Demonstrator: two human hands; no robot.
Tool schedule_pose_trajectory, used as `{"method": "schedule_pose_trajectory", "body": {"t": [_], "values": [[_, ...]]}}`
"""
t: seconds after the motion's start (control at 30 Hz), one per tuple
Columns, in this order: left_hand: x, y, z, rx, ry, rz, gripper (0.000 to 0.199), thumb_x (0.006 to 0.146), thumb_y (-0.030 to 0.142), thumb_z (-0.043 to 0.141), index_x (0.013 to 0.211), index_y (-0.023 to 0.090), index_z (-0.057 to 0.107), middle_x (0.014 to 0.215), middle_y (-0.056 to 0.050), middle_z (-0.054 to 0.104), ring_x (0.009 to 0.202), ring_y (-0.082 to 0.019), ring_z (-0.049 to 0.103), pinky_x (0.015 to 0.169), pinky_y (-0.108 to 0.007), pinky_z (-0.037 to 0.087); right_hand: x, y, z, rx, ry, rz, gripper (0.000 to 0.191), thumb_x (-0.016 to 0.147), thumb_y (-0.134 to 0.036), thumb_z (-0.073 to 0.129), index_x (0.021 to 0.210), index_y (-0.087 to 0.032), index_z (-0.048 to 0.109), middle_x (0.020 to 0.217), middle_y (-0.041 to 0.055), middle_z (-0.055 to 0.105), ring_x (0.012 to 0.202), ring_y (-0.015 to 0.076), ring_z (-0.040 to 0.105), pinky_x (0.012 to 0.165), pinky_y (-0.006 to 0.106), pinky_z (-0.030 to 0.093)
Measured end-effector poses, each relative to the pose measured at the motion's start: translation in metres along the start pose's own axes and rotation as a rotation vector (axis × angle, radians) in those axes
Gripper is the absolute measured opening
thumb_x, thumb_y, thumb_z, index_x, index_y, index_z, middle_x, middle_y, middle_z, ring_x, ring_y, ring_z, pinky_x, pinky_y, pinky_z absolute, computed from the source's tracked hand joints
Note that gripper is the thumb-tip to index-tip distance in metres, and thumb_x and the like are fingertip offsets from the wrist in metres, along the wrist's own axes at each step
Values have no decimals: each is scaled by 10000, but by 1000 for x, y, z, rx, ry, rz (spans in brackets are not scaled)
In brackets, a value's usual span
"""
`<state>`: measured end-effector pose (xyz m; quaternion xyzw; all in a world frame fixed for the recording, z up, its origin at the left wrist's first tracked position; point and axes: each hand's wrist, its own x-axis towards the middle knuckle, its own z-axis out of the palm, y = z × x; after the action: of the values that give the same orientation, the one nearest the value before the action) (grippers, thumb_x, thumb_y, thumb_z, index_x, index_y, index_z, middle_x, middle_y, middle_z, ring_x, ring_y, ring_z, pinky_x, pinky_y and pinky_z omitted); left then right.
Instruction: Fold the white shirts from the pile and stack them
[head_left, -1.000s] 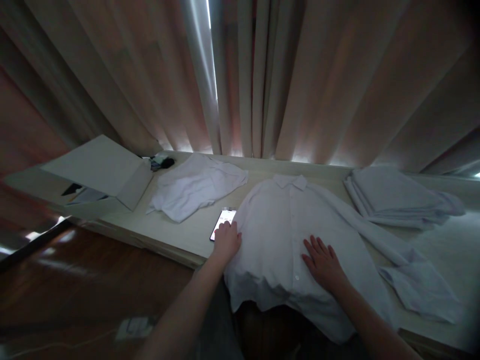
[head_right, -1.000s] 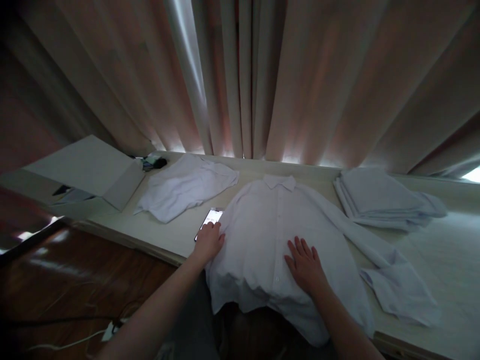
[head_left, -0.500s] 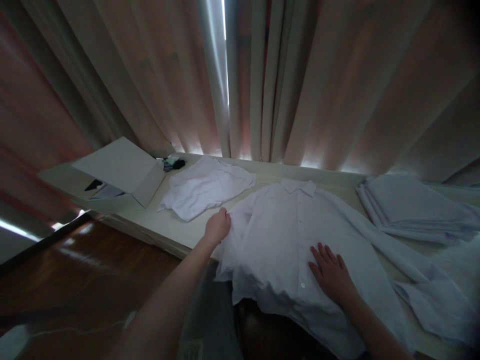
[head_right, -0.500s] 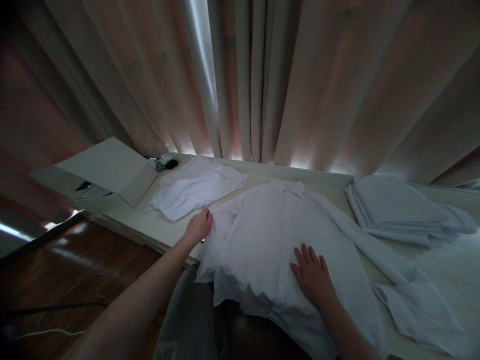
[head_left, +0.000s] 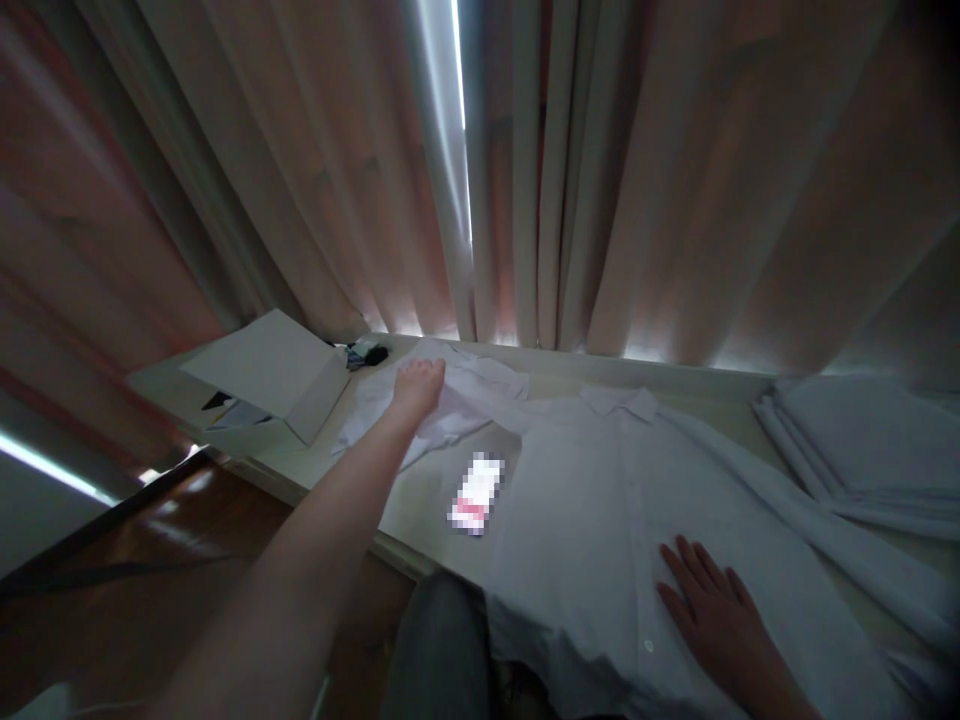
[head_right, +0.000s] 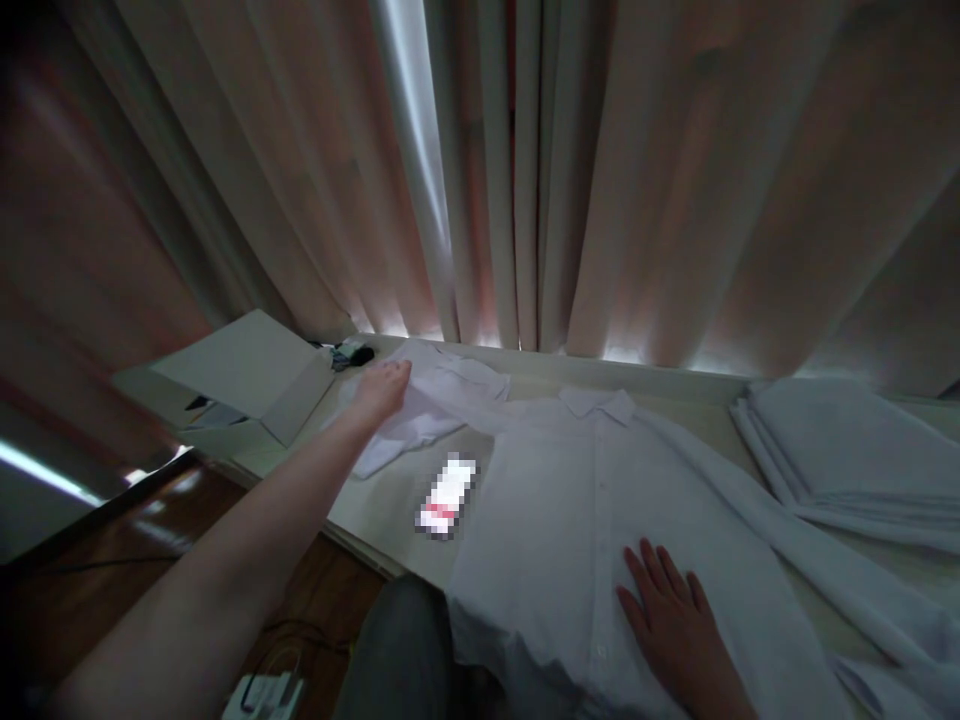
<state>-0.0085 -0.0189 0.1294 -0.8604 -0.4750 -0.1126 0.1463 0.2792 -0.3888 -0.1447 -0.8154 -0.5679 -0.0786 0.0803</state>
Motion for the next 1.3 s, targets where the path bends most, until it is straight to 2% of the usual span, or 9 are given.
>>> {"method": "schedule_pose_trajectory", "body": {"t": [0.1, 0.2, 0.4, 0.53, 0.7, 0.87, 0.93, 1.2, 1.3], "values": [[9, -19, -3, 97, 114, -68, 278, 820, 121, 319, 1018, 136, 514, 1043, -166, 515, 1076, -287, 405, 862, -421, 316, -1, 3, 7, 8, 40, -11, 622, 802, -534, 285, 1310, -188, 384, 1417, 68, 261, 1308, 264, 160, 1030, 506, 157], [-1, -34, 13, 150, 120, -157, 324, 838, 139, 270, 1046, 150, 518, 1076, -171, 498, 1079, -286, 395, 851, -416, 325, -2, 7, 13, 17, 71, -32, 623, 792, -526, 305, 1308, -188, 389, 1422, 66, 246, 1308, 267, 160, 1026, 509, 172], [-64, -61, 90, 3, -235, -346, 319, 797, 198, 389, 1094, 209, 505, 1147, -147, 492, 1094, -279, 422, 866, -448, 346, -1, 9, 15, 62, 65, -42, 618, 781, -519, 325, 1308, -202, 388, 1417, 59, 258, 1296, 277, 198, 1021, 515, 189], [-86, -75, 123, -100, -300, -455, 225, 772, 215, 435, 946, 179, 573, 981, -153, 580, 986, -275, 523, 814, -414, 399, 0, 9, 15, 48, 47, -34, 617, 779, -522, 333, 1313, -213, 377, 1420, 53, 250, 1294, 273, 206, 1022, 513, 189], [-64, -81, 145, -285, -216, -674, 385, 808, 356, 400, 1126, 150, 469, 1073, -194, 553, 979, -276, 550, 775, -381, 428, -1, 13, 18, 46, 49, -59, 633, 775, -515, 339, 1335, -220, 340, 1422, 56, 242, 1294, 279, 206, 1016, 517, 200], [-44, -85, 162, -565, -196, -910, 486, 819, 372, 404, 1251, 168, 317, 966, -118, 609, 706, -186, 616, 558, -286, 467, -1, 13, 18, 43, 48, -55, 629, 774, -505, 353, 1342, -238, 326, 1415, 51, 259, 1285, 280, 232, 1012, 516, 212], [-42, -88, 165, -659, -188, -975, 462, 816, 349, 432, 1236, 180, 337, 967, -102, 607, 708, -175, 612, 535, -267, 464, -1, 13, 18, 40, 46, -55, 628, 772, -503, 353, 1339, -233, 333, 1415, 49, 261, 1286, 279, 230, 1014, 511, 210], [-29, -97, 164, -927, -248, -1113, 341, 831, 342, 493, 1119, 161, 493, 1112, -73, 525, 944, -175, 538, 784, -382, 471, -2, 19, 27, 97, 44, -48, 649, 748, -526, 369, 1338, -259, 335, 1405, 35, 286, 1279, 294, 240, 1003, 528, 209], [-23, -97, 164, -951, -227, -1124, 347, 830, 346, 493, 1123, 159, 491, 1118, -72, 522, 949, -178, 536, 790, -389, 468, -3, 21, 30, 97, 68, -51, 652, 749, -515, 374, 1347, -260, 319, 1408, 34, 276, 1277, 291, 247, 1004, 526, 210]]}}
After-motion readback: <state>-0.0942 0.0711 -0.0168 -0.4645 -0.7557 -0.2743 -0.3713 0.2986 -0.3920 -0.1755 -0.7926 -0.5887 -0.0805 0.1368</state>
